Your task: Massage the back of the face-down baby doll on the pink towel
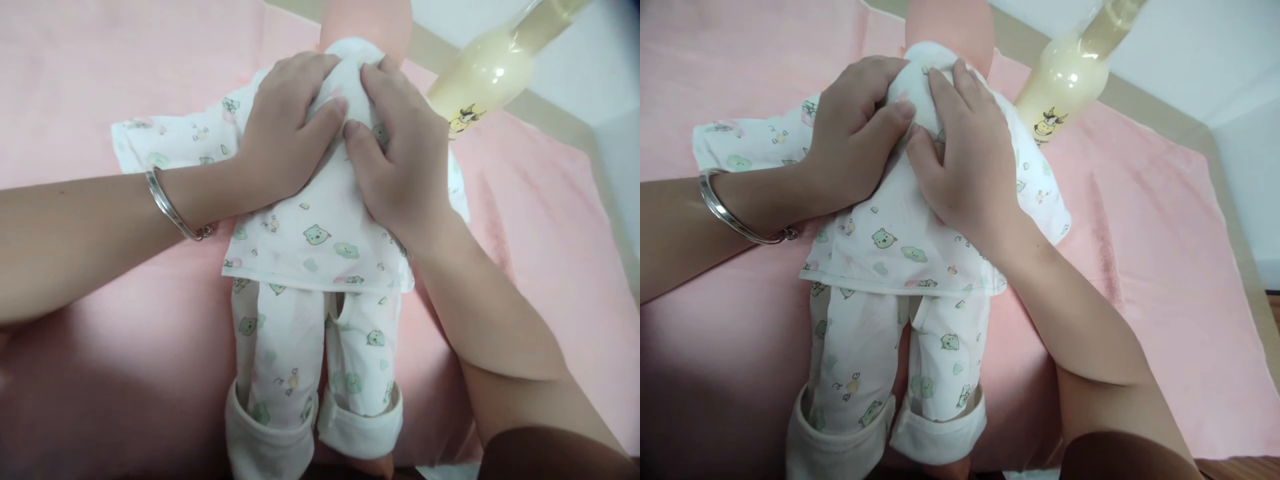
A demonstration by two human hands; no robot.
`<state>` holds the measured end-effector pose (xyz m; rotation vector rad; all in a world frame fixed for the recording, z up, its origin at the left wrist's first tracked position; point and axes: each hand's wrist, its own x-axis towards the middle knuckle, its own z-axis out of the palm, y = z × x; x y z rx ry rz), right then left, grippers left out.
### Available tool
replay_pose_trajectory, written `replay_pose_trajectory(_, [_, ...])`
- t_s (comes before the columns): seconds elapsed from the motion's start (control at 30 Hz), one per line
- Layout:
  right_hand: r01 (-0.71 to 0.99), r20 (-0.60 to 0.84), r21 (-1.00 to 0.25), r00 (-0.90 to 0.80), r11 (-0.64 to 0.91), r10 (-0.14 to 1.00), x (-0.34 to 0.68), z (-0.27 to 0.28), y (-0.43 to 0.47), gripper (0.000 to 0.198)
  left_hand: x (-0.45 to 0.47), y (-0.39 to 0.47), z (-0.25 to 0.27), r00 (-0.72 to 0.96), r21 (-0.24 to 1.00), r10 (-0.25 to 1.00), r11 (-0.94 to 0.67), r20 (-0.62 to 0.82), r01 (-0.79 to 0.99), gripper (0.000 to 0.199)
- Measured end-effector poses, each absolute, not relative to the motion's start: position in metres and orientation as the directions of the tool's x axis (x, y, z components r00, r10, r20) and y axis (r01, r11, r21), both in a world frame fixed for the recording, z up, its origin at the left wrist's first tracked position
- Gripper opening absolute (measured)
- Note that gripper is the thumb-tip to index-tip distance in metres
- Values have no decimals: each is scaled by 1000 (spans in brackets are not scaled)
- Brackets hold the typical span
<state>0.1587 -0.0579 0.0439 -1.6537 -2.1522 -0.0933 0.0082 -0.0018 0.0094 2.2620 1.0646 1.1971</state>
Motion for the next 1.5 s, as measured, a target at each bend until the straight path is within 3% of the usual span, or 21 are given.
replay_pose_trajectory(0.17, [930,370,-261,-152,259,916,163,38,-51,57,9,-2,7,326,635,761,-648,560,421,36])
replay_pose_trajectory(0.37, [898,441,-296,-175,327,880,170,26,-48,46,7,0,6,338,633,762,-648,552,424,31])
replay_pose_trajectory(0.7, [921,418,-280,-136,270,898,155,30,-54,54,3,-1,5,359,621,778,-628,516,469,45])
replay_pose_trajectory(1.5, [916,423,-295,-131,273,896,154,30,-55,53,3,-1,6,363,630,784,-621,504,466,45])
